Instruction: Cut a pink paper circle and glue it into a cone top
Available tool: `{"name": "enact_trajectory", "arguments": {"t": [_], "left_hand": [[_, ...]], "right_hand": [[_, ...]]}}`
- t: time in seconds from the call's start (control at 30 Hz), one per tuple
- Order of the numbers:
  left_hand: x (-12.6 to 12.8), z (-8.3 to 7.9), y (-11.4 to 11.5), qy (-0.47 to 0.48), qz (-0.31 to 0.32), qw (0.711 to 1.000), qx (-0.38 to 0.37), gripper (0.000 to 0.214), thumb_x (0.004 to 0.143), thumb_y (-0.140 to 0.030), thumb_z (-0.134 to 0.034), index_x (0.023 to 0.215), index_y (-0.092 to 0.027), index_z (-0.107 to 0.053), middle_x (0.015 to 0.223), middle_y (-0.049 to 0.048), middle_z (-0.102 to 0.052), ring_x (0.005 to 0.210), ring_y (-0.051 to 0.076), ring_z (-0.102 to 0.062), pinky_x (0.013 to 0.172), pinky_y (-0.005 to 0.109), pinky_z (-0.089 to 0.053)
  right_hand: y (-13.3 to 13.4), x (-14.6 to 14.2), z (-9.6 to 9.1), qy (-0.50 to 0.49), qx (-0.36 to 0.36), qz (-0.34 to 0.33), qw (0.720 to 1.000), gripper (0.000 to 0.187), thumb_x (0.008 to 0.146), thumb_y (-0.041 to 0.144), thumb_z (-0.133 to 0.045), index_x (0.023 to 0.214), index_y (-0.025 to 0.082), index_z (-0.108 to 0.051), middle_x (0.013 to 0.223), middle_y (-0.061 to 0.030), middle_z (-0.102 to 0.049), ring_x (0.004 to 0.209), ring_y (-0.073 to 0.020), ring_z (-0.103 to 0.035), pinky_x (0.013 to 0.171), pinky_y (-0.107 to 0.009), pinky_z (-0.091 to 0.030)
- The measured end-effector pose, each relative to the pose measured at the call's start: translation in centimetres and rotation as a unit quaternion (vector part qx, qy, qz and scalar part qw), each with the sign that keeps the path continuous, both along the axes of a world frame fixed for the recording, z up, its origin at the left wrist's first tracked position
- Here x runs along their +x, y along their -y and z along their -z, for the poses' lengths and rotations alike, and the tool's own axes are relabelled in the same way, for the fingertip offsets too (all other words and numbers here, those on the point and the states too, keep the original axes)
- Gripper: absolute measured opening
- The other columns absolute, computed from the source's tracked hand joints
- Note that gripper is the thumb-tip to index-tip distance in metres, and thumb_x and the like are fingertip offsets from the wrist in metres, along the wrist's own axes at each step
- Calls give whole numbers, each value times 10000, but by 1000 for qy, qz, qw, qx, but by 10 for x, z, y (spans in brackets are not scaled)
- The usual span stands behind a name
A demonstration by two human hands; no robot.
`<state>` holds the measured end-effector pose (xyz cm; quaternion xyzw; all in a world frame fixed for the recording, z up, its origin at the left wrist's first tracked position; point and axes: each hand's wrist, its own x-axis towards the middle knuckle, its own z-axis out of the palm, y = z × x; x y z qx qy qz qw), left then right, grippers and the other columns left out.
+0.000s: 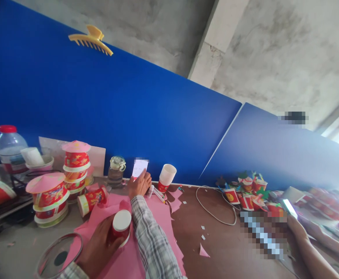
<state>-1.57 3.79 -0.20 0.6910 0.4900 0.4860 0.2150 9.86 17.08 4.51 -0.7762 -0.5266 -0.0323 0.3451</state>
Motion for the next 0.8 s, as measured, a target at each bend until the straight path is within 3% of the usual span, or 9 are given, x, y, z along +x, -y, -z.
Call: {"name": "enact_trajectory", "arguments": {"t": [0.1,0.2,0.37,0.5,0.6,0.7,0.8], "left_hand": [[0,-2,1,-3,6,1000,-8,507,407,-331,-682,889,-290,-532,874,22,-631,848,279,-539,723,440,-479],[-1,0,0,-7,9,1000,-12,541,409,-324,-685,921,-291,-514,898,16,-624,869,267,-530,745,424,-471],[-1,-1,0,-21,11,1000,-13,535,439,-356,-665,945,-277,-512,922,35,-619,876,283,-529,741,432,-470],[-1,-3,1,-17,9,1000,-11,530,434,-365,-679,929,-275,-513,904,29,-624,862,267,-534,734,415,-476],[0,-2,0,-16,16,1000,-10,507,447,-365,-675,920,-279,-516,895,23,-625,863,254,-534,739,403,-475],[0,2,-1,-10,15,1000,-4,515,450,-373,-669,929,-268,-513,905,37,-619,874,261,-529,743,405,-472],[0,6,-2,-5,10,1000,-1,543,437,-366,-673,943,-260,-506,909,42,-618,866,269,-530,734,409,-472]], "right_hand": [[14,8,8,38,-20,-73,996,409,703,303,-569,1099,219,-520,1022,-107,-543,970,-322,-464,815,-402,-325],[18,14,15,62,-38,-126,989,303,684,258,-581,983,212,-593,975,-102,-577,946,-314,-477,803,-393,-327],[13,16,13,50,-54,-158,985,277,702,189,-547,973,176,-603,984,-121,-588,965,-315,-487,810,-386,-330],[18,18,6,3,-69,-197,978,279,779,208,-471,1038,185,-575,1027,-94,-588,925,-248,-543,781,-312,-375],[32,30,2,-34,-103,-259,960,231,817,295,-441,857,200,-648,811,-25,-643,785,-193,-588,684,-245,-413],[52,48,0,-59,-136,-315,937,315,803,417,-451,705,208,-666,630,28,-613,637,-161,-581,577,-211,-422],[70,59,5,-79,-143,-305,938,245,737,406,-558,811,201,-669,731,11,-640,640,-160,-588,585,-218,-446]]}}
